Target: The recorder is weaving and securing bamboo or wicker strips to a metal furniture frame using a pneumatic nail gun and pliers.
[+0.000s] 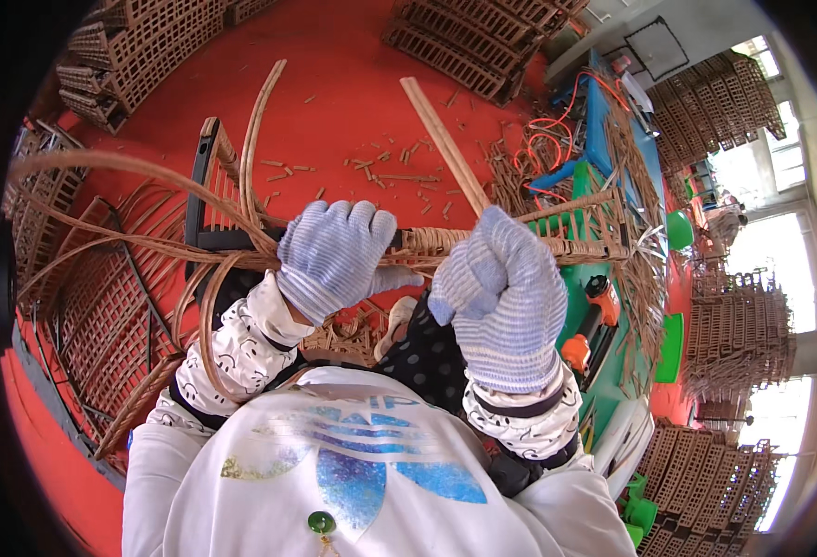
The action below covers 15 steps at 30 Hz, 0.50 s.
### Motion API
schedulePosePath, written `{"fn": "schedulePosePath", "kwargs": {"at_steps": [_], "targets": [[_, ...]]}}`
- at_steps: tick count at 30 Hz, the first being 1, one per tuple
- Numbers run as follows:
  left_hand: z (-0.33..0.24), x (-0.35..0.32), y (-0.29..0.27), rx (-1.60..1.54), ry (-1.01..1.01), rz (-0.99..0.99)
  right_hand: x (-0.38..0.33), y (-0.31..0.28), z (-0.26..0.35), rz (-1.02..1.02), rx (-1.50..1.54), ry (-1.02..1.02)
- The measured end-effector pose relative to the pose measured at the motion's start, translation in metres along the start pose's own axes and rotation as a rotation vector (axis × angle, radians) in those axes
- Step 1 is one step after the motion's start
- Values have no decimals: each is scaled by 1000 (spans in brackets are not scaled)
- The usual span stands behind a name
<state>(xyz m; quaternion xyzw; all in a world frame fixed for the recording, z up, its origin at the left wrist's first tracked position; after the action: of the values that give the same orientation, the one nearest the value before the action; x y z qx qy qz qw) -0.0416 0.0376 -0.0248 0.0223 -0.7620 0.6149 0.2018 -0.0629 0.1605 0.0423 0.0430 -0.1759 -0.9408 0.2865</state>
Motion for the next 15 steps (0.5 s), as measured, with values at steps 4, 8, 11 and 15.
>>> {"fn": "schedulePosePath", "kwargs": {"at_steps": [4,8,11,15], "targets": [[-5,-6,-3,-16,13,-53,-4,13,7,118,-55,-43],[-6,-13,-3,-7,0,-61,-1,19,11,148,-136,-83],[-9,-18,-3,17,-10,-63,7,28,17,170,-252,-77],[-12,-21,-4,29,-8,-70,22,37,19,157,-317,-53]]}}
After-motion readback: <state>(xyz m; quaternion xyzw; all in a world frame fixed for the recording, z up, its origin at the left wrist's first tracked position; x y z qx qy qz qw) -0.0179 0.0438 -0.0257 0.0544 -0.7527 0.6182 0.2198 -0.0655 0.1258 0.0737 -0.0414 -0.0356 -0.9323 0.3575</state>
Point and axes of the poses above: each hand's wrist, its own x-axis towards the middle knuckle, its own y-axis out of the palm, z = x × y, the point moved 6 cm from there along x, towards the middle knuckle, and after that the axes turned 14 degrees about z, right-handed, at the moved point
